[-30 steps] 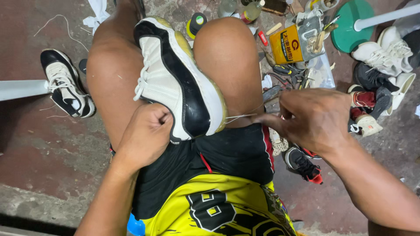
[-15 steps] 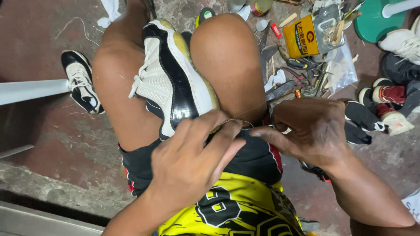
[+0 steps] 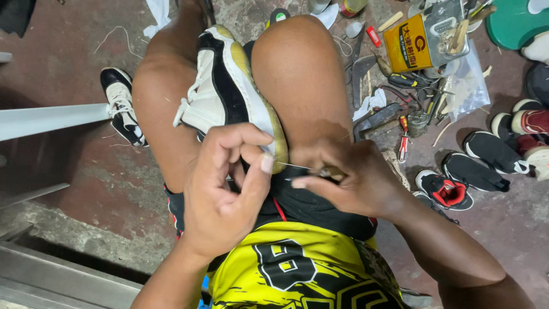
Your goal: The person is hand-stitching a shoe using a needle and thread, pulling the thread through the sole and upper of the shoe.
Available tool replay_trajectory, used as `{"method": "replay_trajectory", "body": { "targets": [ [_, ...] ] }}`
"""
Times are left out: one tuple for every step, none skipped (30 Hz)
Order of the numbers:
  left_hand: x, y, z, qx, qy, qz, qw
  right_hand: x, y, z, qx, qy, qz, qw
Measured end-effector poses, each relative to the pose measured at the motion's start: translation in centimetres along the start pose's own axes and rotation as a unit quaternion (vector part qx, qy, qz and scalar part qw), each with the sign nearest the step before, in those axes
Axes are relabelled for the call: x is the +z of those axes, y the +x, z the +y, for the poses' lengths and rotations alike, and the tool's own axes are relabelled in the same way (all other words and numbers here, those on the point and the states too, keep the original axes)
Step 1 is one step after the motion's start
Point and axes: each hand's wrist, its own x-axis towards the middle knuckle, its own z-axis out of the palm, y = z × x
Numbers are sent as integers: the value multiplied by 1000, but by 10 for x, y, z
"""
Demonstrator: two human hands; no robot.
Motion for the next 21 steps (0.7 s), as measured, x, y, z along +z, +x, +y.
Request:
{"method": "replay_trajectory", "body": {
  "targets": [
    [-1,0,2,-62,-84,-11,994,3,-3,3,33,33,-12,999],
    [-6,-1,4,-55,-92,-46,993,-1,-10,5,47,74,-5,996],
    [-14,-1,8,-48,-99,-81,991,-8,-16,6,61,114,1,992],
    [-19,0,9,-37,-108,-119,986,-14,-20,6,75,151,11,986],
    [-18,0,9,-14,-56,-121,991,-18,-23,4,57,189,30,980],
    [-14,1,8,10,-4,-121,993,-25,-25,0,37,226,46,972],
    [-8,1,7,34,49,-120,991,-31,-26,-6,17,263,63,963],
    [-3,0,5,55,101,-119,986,-33,-24,-11,18,230,70,971],
    [2,-2,3,76,153,-118,978,-35,-19,-17,19,197,77,977],
    [6,-2,1,98,206,-117,967,-35,-12,-22,19,162,86,983],
    [9,-3,-1,106,208,-99,967,-32,-4,-28,11,98,77,992],
    [12,-4,-2,113,211,-82,967,-24,5,-34,3,34,67,997],
    [13,-6,-3,121,213,-64,967,-18,14,-39,-4,-31,58,998],
    [15,-6,-4,132,212,-53,967,-14,20,-44,-36,-60,63,996],
    [16,-7,-6,143,211,-42,966,-10,25,-46,-67,-89,69,991],
    [17,-8,-7,152,210,-29,965,-8,28,-47,-98,-118,71,986],
    [17,-10,-7,139,204,-35,968,-10,28,-45,-91,-140,88,982],
    [16,-11,-8,126,200,-38,971,-17,26,-38,-86,-163,103,977],
    [16,-12,-8,113,195,-41,973,-25,22,-28,-82,-185,119,972],
    [15,-13,-8,110,188,-40,975,-39,19,-12,-57,-229,128,963],
    [14,-13,-9,106,181,-40,977,-57,16,8,-32,-271,137,952]
  ]
}}
